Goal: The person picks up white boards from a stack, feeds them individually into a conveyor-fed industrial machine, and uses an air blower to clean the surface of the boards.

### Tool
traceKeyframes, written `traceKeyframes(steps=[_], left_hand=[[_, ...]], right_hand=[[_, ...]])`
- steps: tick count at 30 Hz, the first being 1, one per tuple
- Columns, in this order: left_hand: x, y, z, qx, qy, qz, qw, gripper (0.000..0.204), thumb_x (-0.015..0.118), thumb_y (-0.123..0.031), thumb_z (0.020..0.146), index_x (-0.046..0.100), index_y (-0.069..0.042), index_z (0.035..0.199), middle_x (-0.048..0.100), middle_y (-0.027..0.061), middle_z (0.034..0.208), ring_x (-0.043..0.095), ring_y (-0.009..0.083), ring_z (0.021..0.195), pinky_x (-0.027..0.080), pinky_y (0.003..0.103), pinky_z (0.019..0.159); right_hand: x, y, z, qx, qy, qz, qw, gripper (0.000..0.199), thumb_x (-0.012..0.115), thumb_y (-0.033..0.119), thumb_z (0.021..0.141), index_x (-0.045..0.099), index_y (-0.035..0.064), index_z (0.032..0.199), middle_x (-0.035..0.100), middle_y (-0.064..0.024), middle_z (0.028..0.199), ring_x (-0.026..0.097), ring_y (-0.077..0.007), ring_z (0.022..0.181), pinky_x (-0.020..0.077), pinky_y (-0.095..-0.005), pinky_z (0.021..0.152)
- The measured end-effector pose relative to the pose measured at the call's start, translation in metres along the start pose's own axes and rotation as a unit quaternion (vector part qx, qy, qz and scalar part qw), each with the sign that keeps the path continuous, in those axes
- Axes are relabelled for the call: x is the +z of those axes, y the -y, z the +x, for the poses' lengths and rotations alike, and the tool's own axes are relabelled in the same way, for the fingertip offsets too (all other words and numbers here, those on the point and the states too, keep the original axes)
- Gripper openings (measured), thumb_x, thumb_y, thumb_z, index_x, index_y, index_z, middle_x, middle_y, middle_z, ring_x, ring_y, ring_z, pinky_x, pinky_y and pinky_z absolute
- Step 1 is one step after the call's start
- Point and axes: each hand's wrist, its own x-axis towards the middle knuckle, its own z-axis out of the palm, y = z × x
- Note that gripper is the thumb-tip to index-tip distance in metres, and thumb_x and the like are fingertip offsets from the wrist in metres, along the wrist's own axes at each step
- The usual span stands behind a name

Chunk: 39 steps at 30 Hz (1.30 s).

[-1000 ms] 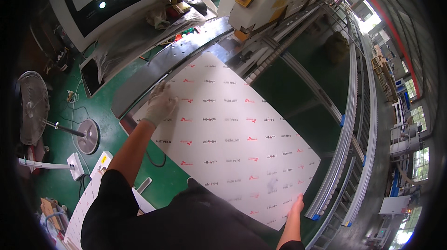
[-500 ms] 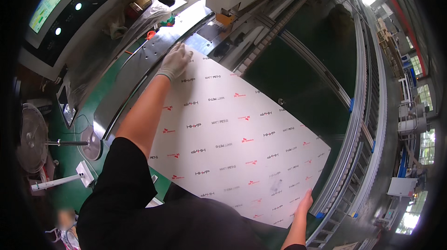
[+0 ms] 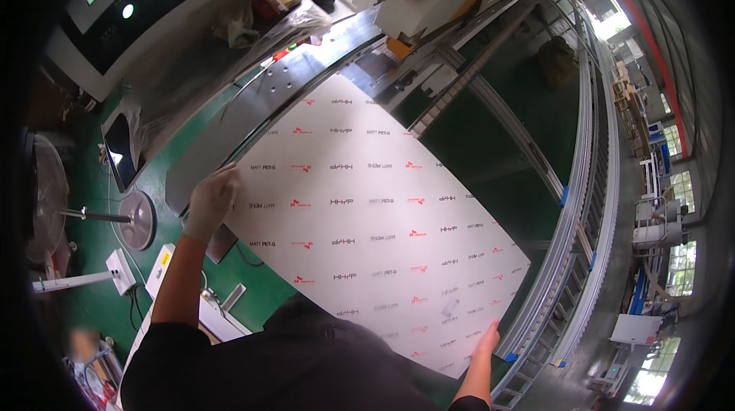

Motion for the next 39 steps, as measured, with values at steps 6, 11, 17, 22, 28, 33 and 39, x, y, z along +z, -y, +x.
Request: traceKeyframes(steps=[6,11,17,22,28,33,39], left_hand=[[-0.045,0.026,-0.088,-0.261,-0.038,0.006,0.965,0.026,0.056,-0.02,0.098,0.069,-0.004,0.083,0.073,0.0109,0.08,0.07,0.0323,0.071,0.054,0.038,0.066],[-0.02,0.036,-0.123,-0.104,-0.159,-0.006,0.982,0.028,0.06,-0.019,0.098,0.058,-0.004,0.074,0.06,0.0123,0.069,0.06,0.0367,0.062,0.046,0.043,0.057],[-0.03,0.02,-0.098,-0.198,-0.065,0.059,0.976,0.034,0.059,-0.028,0.098,0.055,-0.005,0.074,0.061,0.0159,0.071,0.061,0.0399,0.068,0.048,0.047,0.06],[-0.028,0.043,-0.076,-0.203,0.053,-0.049,0.977,0.029,0.052,-0.024,0.103,0.061,-0.003,0.085,0.065,0.0123,0.068,0.064,0.0298,0.063,0.051,0.039,0.06],[-0.025,0.047,-0.047,-0.35,0.146,-0.414,0.827,0.033,0.049,-0.023,0.104,0.059,-0.003,0.08,0.064,0.0061,0.066,0.062,0.015,0.055,0.05,0.031,0.053],[-0.016,0.051,-0.047,-0.34,0.143,-0.41,0.834,0.031,0.051,-0.02,0.103,0.06,-0.002,0.08,0.063,0.0054,0.067,0.06,0.0128,0.054,0.051,0.029,0.052],[-0.008,0.044,-0.049,-0.357,0.088,-0.379,0.849,0.031,0.052,-0.017,0.102,0.06,-0.002,0.076,0.062,0.0053,0.063,0.058,0.0129,0.05,0.049,0.029,0.047]], right_hand=[[0.008,-0.008,-0.03,0.016,-0.034,-0.017,0.999,0.067,0.045,0.051,0.106,0.051,-0.0049,0.142,0.063,-0.017,0.135,0.065,-0.0324,0.117,0.0525,-0.0443,0.101],[0.005,-0.008,-0.019,0.012,-0.016,-0.007,1.0,0.067,0.045,0.051,0.106,0.051,-0.005,0.141,0.063,-0.0172,0.135,0.065,-0.0326,0.118,0.0526,-0.0438,0.101],[0.001,-0.019,0.008,0.007,-0.016,-0.017,1.0,0.068,0.042,0.052,0.107,0.051,-0.005,0.142,0.063,-0.0173,0.135,0.065,-0.0324,0.118,0.0538,-0.0436,0.1],[0.006,-0.027,0.013,0.008,-0.012,-0.02,1.0,0.069,0.039,0.054,0.107,0.051,-0.0039,0.143,0.063,-0.0158,0.137,0.063,-0.0331,0.122,0.0523,-0.0446,0.103],[0.011,-0.034,0.02,-0.031,-0.079,-0.121,0.989,0.072,0.04,0.058,0.106,0.054,-0.0046,0.139,0.064,-0.0158,0.134,0.065,-0.033,0.118,0.0523,-0.0437,0.1],[-0.002,-0.037,0.033,-0.071,-0.103,-0.134,0.983,0.073,0.044,0.056,0.105,0.062,-0.01,0.128,0.07,-0.0194,0.123,0.069,-0.0324,0.109,0.0542,-0.0409,0.094],[-0.003,-0.036,0.039,-0.06,-0.105,-0.13,0.984,0.072,0.043,0.055,0.105,0.062,-0.0112,0.126,0.07,-0.0202,0.121,0.069,-0.0335,0.109,0.0535,-0.0414,0.095]])
